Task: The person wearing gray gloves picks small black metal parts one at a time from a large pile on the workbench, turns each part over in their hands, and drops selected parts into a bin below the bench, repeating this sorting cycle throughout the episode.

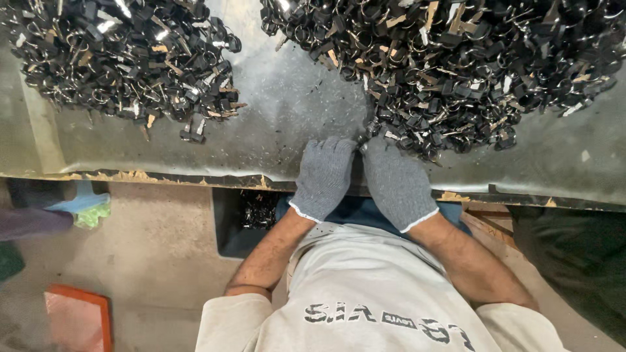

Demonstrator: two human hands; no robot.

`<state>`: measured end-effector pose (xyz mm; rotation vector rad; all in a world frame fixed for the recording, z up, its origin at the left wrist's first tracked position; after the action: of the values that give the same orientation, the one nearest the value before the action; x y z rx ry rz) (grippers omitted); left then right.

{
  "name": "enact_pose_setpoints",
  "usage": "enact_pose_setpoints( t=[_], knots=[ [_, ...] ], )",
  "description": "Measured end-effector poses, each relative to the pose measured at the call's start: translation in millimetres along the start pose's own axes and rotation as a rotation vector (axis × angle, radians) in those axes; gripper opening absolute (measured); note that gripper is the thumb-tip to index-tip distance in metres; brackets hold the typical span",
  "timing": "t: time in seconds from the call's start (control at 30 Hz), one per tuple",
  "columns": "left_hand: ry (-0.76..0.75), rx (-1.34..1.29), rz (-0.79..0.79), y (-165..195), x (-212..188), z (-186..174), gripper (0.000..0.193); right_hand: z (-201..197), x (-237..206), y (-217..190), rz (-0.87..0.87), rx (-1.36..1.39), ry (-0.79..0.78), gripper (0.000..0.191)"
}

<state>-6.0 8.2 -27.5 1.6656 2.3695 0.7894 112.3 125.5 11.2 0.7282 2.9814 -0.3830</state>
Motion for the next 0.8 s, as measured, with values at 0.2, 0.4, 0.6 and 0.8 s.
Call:
enact_pose_setpoints(
  t=[0.2,0.4,0.6,0.8],
  knots=[
    [0.114,-0.221,-0.084,-4,1,-7,0.051,-4,0,9,0.079,0.257,-0.110,0.024],
    [0.007,-0.027,-0.025,3,-2,-9,0.041,-6,-1,-11,-0.005,0.056,0.088,0.028],
    [0.127,-0.177,-0.122,7,-5,-15,0.032,-7,10,12,0.081,0.455,-0.186,0.034],
    [0.188,0.018,-0.088,12,-14,-14,0.016,2,-20,7,-0.042,0.093,-0.019,0.023]
  ],
)
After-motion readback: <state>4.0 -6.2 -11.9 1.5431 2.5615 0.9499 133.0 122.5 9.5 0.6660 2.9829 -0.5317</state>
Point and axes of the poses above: each hand's wrist, its own x-axis towards the middle knuckle, its own z-axis out of the palm, y = z × x, the point moved 1 cm from there along x, towards the middle knuckle, and after that the axes turned 1 degree about x, right-handed, at the moved point
